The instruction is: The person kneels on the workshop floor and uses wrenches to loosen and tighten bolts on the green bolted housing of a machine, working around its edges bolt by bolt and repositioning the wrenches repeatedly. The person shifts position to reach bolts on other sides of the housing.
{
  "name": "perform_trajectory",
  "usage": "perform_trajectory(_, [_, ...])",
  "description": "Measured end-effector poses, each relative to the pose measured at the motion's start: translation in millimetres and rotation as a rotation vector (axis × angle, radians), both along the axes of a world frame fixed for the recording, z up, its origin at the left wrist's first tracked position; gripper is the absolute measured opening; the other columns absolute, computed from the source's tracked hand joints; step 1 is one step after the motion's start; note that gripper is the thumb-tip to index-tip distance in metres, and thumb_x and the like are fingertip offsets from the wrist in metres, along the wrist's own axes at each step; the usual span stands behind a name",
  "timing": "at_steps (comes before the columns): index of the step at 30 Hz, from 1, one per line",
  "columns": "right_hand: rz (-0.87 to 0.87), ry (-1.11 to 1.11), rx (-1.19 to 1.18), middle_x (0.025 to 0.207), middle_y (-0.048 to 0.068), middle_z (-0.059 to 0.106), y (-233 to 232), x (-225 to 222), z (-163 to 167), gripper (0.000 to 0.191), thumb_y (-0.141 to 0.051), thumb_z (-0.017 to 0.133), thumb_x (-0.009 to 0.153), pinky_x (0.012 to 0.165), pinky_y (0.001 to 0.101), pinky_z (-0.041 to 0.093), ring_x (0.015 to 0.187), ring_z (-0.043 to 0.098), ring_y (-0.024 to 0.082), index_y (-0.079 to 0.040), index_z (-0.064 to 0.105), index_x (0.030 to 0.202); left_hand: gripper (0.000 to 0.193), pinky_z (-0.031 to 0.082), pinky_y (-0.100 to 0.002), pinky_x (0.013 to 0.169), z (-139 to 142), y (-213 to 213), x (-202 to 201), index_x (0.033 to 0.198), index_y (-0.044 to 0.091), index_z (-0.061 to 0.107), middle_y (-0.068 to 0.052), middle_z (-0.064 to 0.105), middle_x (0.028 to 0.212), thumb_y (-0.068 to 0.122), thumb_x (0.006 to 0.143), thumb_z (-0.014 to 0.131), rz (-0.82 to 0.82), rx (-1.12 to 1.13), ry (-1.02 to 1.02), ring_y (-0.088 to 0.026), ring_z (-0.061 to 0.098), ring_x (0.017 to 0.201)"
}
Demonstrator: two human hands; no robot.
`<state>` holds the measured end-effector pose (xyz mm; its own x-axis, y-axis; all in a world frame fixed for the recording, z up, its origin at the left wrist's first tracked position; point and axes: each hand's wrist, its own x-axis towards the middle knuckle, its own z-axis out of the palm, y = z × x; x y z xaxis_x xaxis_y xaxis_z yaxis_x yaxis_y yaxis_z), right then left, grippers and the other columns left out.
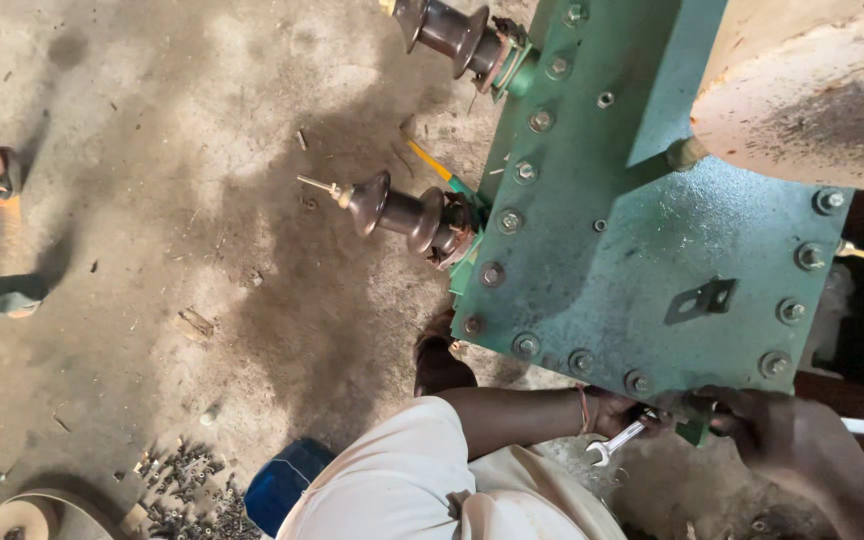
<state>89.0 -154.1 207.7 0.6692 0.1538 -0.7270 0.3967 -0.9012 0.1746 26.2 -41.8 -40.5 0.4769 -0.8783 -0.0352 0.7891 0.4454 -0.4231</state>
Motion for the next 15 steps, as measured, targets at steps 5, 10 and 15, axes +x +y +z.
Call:
perform_trajectory(5, [-0.057, -0.154, 0.217, 0.104, 0.005, 0.079, -15, -16, -15, 0.043, -0.036, 0.068, 0.085, 0.082, 0.0387, 0.065, 0.091, 0.08, 0.026, -0.037, 0.068, 0.128, 0.018, 0.044, -0.019, 0.054, -17, -2, -2, 0.105, 0.004, 0.063, -0.006, 0.062, 0.086, 0.022, 0.104, 0.068, -0.047, 0.03, 0.039, -0.011, 0.057, 0.073])
perform_trajectory(10, [-0.016, -0.224, 0.472, 0.106, 0.008, 0.079, -27, -23, -28, 0.052, -0.031, 0.077, 0.076, 0.081, 0.0398, 0.064, 0.094, 0.079, 0.028, -0.031, 0.069, 0.127, 0.009, 0.04, -0.019, 0.047, -30, -12, -4, 0.101, 0.01, 0.064, -0.002, 0.062, 0.082, 0.018, 0.103, 0.065, 0.077, 0.185, -0.062, -0.008, 0.051, 0.064])
perform_trajectory(15, [-0.011, -0.19, 0.212, 0.114, 0.003, 0.078, -39, -19, -57, 0.05, -0.031, 0.073, 0.084, 0.08, 0.0371, 0.067, 0.097, 0.081, 0.023, -0.04, 0.063, 0.132, 0.014, 0.039, -0.021, 0.045, -43, -23, -9, 0.095, 0.01, 0.062, -0.001, 0.058, 0.076, 0.019, 0.104, 0.066, 0.121, 0.066, 0.033, -0.009, 0.051, 0.062])
